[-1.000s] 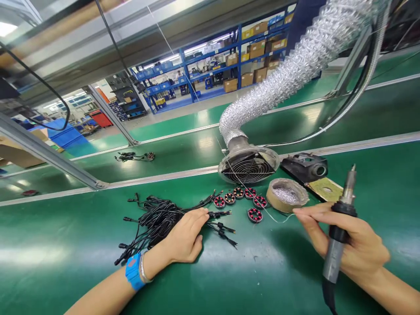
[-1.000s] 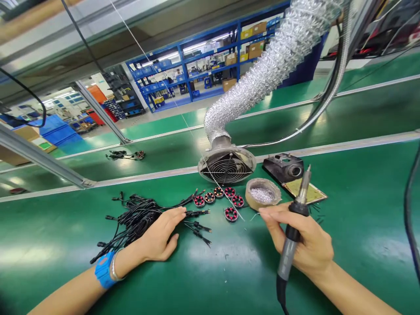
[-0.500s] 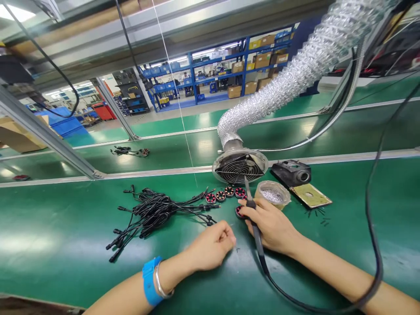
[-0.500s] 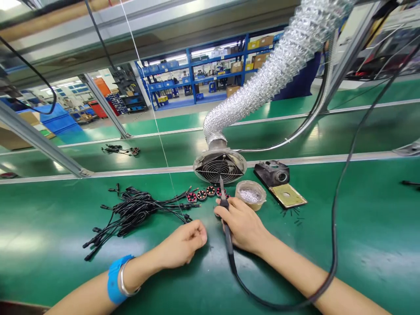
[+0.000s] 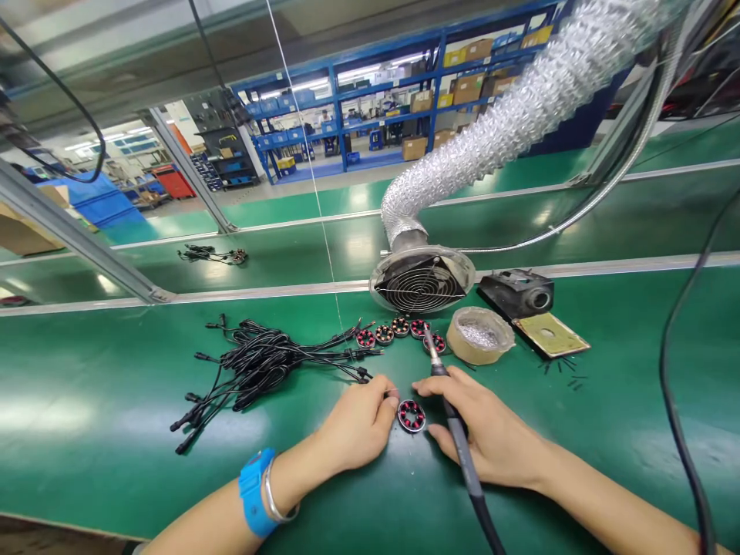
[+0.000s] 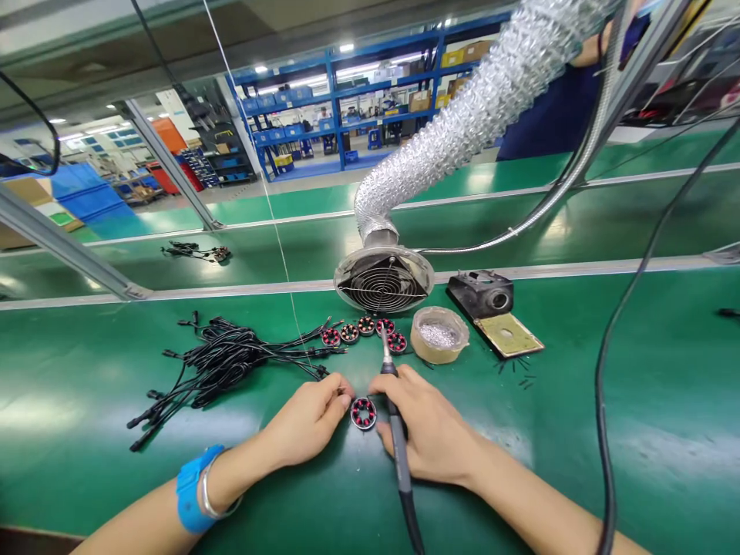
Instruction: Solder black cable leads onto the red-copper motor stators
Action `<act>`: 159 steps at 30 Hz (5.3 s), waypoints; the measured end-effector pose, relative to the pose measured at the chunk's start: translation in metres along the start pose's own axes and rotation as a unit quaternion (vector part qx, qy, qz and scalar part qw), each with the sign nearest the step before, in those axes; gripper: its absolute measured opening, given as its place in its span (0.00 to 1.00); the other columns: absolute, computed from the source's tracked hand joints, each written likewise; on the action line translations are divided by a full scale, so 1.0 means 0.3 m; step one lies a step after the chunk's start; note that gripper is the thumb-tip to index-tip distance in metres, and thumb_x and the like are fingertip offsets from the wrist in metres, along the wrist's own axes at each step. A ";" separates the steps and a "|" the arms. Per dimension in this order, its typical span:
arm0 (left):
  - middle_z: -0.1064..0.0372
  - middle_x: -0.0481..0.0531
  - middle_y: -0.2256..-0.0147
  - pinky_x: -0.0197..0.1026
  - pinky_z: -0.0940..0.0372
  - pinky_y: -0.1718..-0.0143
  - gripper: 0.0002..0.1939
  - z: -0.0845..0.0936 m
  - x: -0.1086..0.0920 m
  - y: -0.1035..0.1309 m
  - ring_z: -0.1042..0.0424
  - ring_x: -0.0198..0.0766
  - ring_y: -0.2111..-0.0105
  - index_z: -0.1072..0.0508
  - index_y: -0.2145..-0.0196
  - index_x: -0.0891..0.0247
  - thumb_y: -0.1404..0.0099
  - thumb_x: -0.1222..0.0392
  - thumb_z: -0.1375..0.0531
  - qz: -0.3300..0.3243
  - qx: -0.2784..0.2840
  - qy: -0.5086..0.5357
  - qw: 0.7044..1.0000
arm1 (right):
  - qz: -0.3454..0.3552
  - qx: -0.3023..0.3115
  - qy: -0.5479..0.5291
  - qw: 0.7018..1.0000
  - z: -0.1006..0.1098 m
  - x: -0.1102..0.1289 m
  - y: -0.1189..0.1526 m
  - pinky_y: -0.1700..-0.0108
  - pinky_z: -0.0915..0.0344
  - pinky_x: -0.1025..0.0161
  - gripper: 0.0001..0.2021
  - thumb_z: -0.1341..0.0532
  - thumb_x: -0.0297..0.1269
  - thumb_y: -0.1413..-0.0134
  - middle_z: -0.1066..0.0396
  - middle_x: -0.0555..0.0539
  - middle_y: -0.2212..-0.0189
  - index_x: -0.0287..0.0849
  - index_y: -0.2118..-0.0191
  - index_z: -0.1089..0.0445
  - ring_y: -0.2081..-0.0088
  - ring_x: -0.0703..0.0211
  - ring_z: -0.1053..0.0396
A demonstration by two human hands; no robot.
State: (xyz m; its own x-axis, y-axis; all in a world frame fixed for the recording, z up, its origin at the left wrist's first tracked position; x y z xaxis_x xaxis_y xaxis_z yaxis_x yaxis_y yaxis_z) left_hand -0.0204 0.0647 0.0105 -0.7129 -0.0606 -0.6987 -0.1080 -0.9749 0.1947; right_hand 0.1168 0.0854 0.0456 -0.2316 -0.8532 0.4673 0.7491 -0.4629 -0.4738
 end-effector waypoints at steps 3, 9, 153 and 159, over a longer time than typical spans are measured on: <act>0.37 0.46 0.76 0.39 0.49 0.73 0.06 -0.006 0.002 0.010 0.36 0.40 0.75 0.35 0.66 0.58 0.32 0.61 0.50 -0.001 0.012 -0.020 1.000 | 0.005 0.022 -0.046 0.999 -0.055 0.010 -0.012 0.63 0.31 0.60 0.20 0.43 0.22 0.52 0.28 0.45 0.64 0.43 0.52 0.37 0.63 0.54 0.33; 0.44 0.45 0.79 0.39 0.53 0.73 0.09 -0.025 0.005 0.031 0.44 0.37 0.78 0.40 0.73 0.59 0.33 0.59 0.50 0.004 0.053 -0.023 0.998 | -0.005 0.019 -0.035 0.999 -0.079 0.018 -0.005 0.66 0.33 0.62 0.17 0.39 0.25 0.52 0.30 0.47 0.68 0.42 0.55 0.37 0.66 0.55 0.36; 0.24 0.50 0.72 0.36 0.37 0.72 0.16 0.560 0.060 0.236 0.27 0.38 0.74 0.24 0.65 0.62 0.31 0.64 0.52 -0.065 -0.347 -0.343 0.870 | -0.067 -0.008 0.007 0.998 -0.032 -0.064 0.034 0.69 0.29 0.58 0.20 0.42 0.28 0.51 0.34 0.47 0.69 0.43 0.50 0.40 0.68 0.54 0.31; 0.37 0.41 0.83 0.32 0.48 0.84 0.06 0.626 -0.096 0.537 0.42 0.29 0.86 0.24 0.66 0.62 0.38 0.57 0.37 -0.068 -0.621 -0.256 0.738 | -0.058 -0.065 -0.064 0.994 0.032 -0.046 0.021 0.61 0.25 0.55 0.22 0.39 0.31 0.49 0.29 0.45 0.61 0.46 0.48 0.42 0.63 0.54 0.28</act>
State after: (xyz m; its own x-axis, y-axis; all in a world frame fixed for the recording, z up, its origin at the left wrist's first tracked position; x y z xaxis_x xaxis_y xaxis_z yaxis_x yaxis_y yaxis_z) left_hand -0.1473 -0.0505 0.1913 -0.9566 -0.1650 -0.2402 0.2889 -0.4285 -0.8561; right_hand 0.1306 0.0964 0.0433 -0.2251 -0.7578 0.6124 0.6334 -0.5914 -0.4990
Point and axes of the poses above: each hand's wrist, its own y-axis away from the middle knuckle, its own z-axis out of the back of the hand, x = y × z, the point moved 8 cm from there along -y, towards the middle knuckle
